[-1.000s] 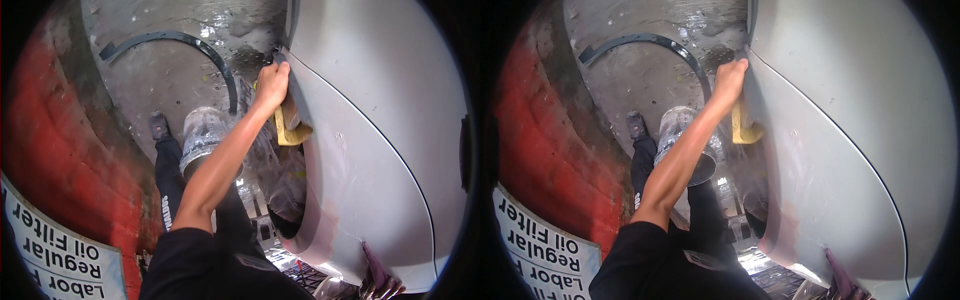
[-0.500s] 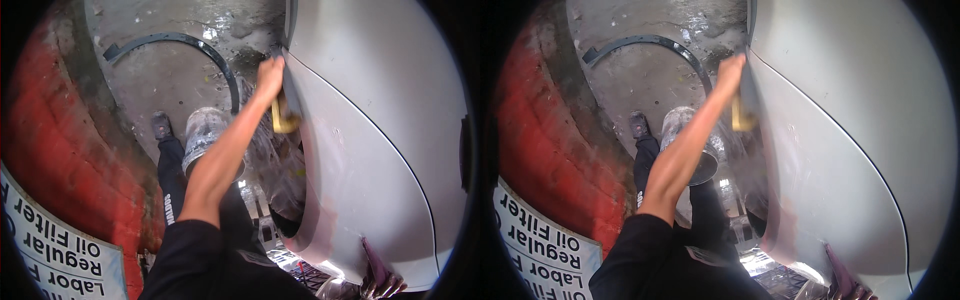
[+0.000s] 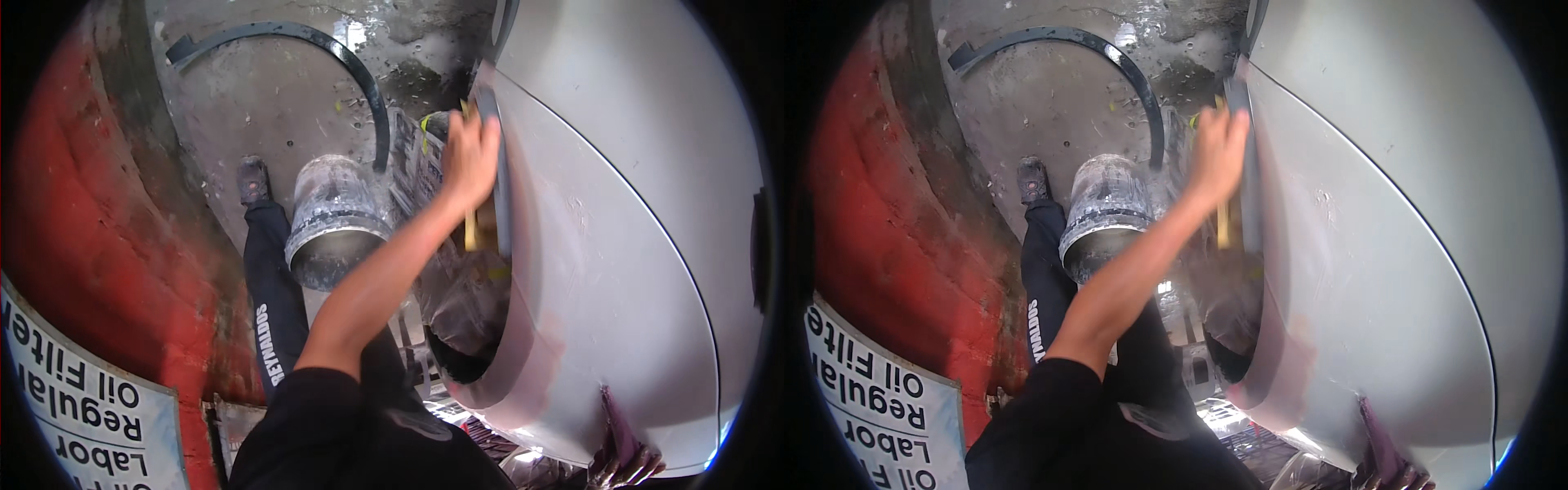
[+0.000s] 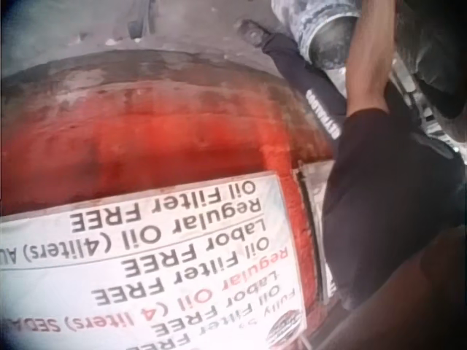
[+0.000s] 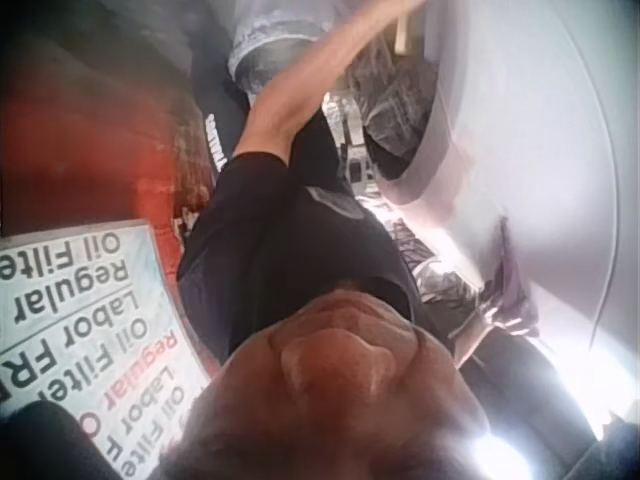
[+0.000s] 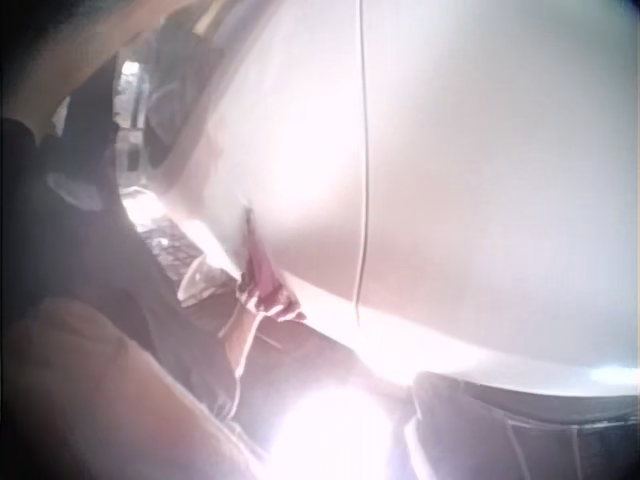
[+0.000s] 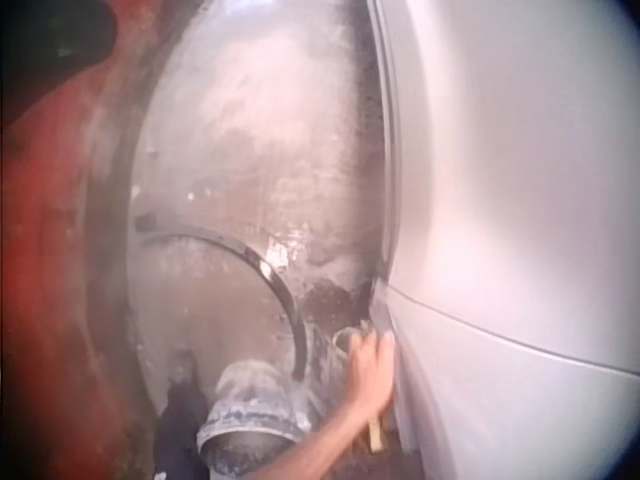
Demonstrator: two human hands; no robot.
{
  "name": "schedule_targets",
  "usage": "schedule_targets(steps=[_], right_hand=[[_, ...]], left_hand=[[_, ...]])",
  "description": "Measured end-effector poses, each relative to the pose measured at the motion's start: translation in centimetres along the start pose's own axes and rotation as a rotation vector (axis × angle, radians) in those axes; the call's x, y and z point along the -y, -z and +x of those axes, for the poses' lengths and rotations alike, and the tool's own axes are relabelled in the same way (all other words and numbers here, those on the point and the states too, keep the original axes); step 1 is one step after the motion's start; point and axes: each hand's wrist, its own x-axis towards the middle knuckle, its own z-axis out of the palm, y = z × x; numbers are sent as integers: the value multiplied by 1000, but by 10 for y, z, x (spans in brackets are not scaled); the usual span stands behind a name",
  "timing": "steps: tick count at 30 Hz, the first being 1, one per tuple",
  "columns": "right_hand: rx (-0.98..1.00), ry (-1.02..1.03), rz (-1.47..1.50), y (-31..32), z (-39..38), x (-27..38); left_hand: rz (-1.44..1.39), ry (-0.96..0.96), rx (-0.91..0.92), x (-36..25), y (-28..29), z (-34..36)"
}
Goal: The person sands the front bumper of a white car using a sanding block and water, repeatedly dipping the block into a bucket and wiping the surface with a cloth. The person works along the bumper edge and wheel arch area, occasionally switching hands and adjusting position.
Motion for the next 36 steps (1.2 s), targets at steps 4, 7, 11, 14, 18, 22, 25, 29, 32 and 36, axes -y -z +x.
schedule_targets(steps=[4, 7, 11, 14, 18, 22, 25, 29, 32, 36], right_hand=[[-9, 53, 7, 2, 16, -13], [13, 17, -25, 8, 3, -4], [-40, 46, -13, -4, 3, -8], [-25, 29, -9, -2, -5, -8], [0, 37, -25, 9, 7, -3], [-41, 46, -4, -1, -7, -13], [6, 39, -27, 15, 5, -3], [-26, 24, -25, 2, -13, -1], [-31, 47, -12, 2, 2, -7], [-15, 37, -14, 4, -7, -6]], left_hand=[[-107, 77, 128, 38, 7, 60], [-10, -99, -28, -14, -1, -49], [19, -39, 63, 18, 8, 48], [-29, -14, 64, 9, 3, 39], [-26, -96, -40, -17, -4, -50], [-111, 64, 159, 13, 12, 49], [29, -11, 33, -20, 3, -26], [12, -78, 54, -16, 5, -2], [18, -38, 44, 2, 15, 54], [-17, -117, 1, -34, 7, -57]])
